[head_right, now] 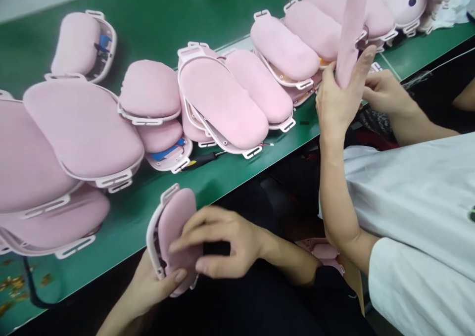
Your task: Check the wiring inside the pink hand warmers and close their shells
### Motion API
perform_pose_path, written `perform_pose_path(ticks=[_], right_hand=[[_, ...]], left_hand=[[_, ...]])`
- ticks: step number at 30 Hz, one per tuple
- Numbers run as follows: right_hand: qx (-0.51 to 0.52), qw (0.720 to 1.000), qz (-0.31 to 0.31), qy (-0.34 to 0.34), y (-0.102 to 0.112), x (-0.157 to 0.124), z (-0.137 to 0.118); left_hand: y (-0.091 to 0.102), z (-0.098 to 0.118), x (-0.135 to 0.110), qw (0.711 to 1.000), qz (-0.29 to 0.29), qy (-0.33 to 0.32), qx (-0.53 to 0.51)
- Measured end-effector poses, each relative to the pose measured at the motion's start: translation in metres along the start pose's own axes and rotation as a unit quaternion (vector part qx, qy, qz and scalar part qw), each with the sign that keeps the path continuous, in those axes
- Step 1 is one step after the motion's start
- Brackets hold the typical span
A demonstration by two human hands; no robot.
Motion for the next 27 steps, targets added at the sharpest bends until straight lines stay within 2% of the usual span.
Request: perform_pose_path(ticks=[2, 4, 6, 9, 11, 12, 14, 16, 18, 21, 23, 27], right_hand=[[0.006, 0.998, 0.060, -0.011, 0.009, 0.013, -0.001], [0.028, 0.998, 0.056, -0.031, 0.012, 0.024, -0.002], [0.063, 0.996, -0.024, -0.061, 0.009, 0.030, -0.004], [0.123, 0.974, -0.165, -0.099, 0.005, 0.030, -0.008], [0.161, 0.959, -0.212, -0.103, 0.003, 0.028, -0.007], [0.176, 0.955, -0.215, -0.102, 0.003, 0.027, -0.004], [0.196, 0.956, -0.194, -0.101, 0.001, 0.026, 0.006], [0.201, 0.964, -0.142, -0.100, -0.002, 0.025, 0.020], [0.196, 0.974, -0.070, -0.089, -0.004, 0.023, 0.032], [0.191, 0.979, 0.004, -0.075, -0.002, 0.023, 0.043], [0.211, 0.974, -0.023, -0.083, 0.001, 0.024, 0.042], [0.272, 0.934, -0.191, -0.128, 0.006, 0.023, 0.034]], left_hand=[[0.005, -0.007, -0.001, 0.998, -0.046, -0.034, 0.006], [0.011, -0.016, -0.001, 0.990, -0.119, -0.070, -0.027], [0.015, -0.024, 0.002, 0.974, -0.199, -0.084, -0.064], [0.014, -0.028, 0.010, 0.946, -0.308, -0.042, -0.096], [0.006, -0.024, 0.014, 0.922, -0.364, -0.019, -0.132], [0.002, -0.020, 0.016, 0.914, -0.376, -0.022, -0.152], [-0.007, -0.012, 0.019, 0.915, -0.355, -0.041, -0.186], [-0.013, -0.006, 0.021, 0.930, -0.304, -0.047, -0.199], [-0.016, -0.002, 0.022, 0.942, -0.276, -0.023, -0.190], [-0.018, 0.001, 0.022, 0.937, -0.308, 0.015, -0.167], [-0.016, 0.001, 0.021, 0.927, -0.330, 0.037, -0.174], [-0.012, -0.005, 0.024, 0.916, -0.358, 0.053, -0.173]])
Point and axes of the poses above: each hand's wrist, its own x-axis towards the middle knuckle, its own y-axis out of the back of the hand, z = x × y, the point moved 3 cm from there along x, towards the middle knuckle, and after that the axes turned 3 degrees about z, right-handed, at the moved point
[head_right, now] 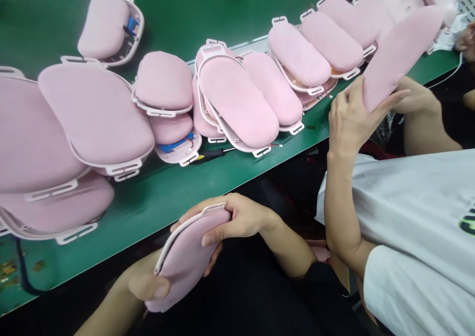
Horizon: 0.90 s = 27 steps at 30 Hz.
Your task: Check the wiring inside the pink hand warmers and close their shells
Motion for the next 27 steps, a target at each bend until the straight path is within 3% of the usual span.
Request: perform_pose_path(ticks=[4, 6, 8, 11, 15, 18, 21, 24, 26, 27], right_hand=[[0.022, 0.999, -0.032, 0.006, 0.000, -0.001, 0.000], [0.032, 0.997, -0.060, 0.040, -0.001, 0.002, 0.002], [0.035, 0.994, -0.060, 0.082, -0.001, 0.004, 0.002], [0.030, 0.996, -0.022, 0.079, 0.001, 0.004, 0.002], [0.012, 0.999, 0.021, 0.035, 0.003, 0.003, 0.003], [-0.034, 0.990, 0.105, 0.084, 0.006, 0.002, 0.001], [-0.060, 0.978, 0.167, 0.113, 0.009, 0.000, 0.000], [-0.091, 0.948, 0.251, 0.172, 0.018, -0.005, -0.006], [-0.109, 0.912, 0.319, 0.233, 0.027, -0.009, -0.011], [-0.123, 0.895, 0.342, 0.258, 0.030, -0.011, -0.014]], left_hand=[[0.003, 0.002, 0.004, 1.000, -0.030, -0.009, 0.004], [0.001, 0.009, 0.006, 0.999, -0.040, -0.021, -0.006], [0.001, 0.016, 0.006, 0.999, -0.014, -0.035, -0.006], [0.001, 0.023, 0.004, 0.998, 0.003, -0.064, 0.020], [0.000, 0.013, 0.008, 0.998, -0.023, -0.064, 0.003], [-0.001, 0.007, 0.013, 0.997, 0.011, -0.065, -0.033], [0.000, 0.014, 0.006, 0.998, 0.044, -0.038, -0.005], [0.007, 0.030, -0.015, 0.985, 0.127, -0.069, 0.090], [0.011, 0.040, -0.032, 0.934, 0.250, -0.172, 0.187], [0.011, 0.042, -0.040, 0.889, 0.315, -0.236, 0.236]])
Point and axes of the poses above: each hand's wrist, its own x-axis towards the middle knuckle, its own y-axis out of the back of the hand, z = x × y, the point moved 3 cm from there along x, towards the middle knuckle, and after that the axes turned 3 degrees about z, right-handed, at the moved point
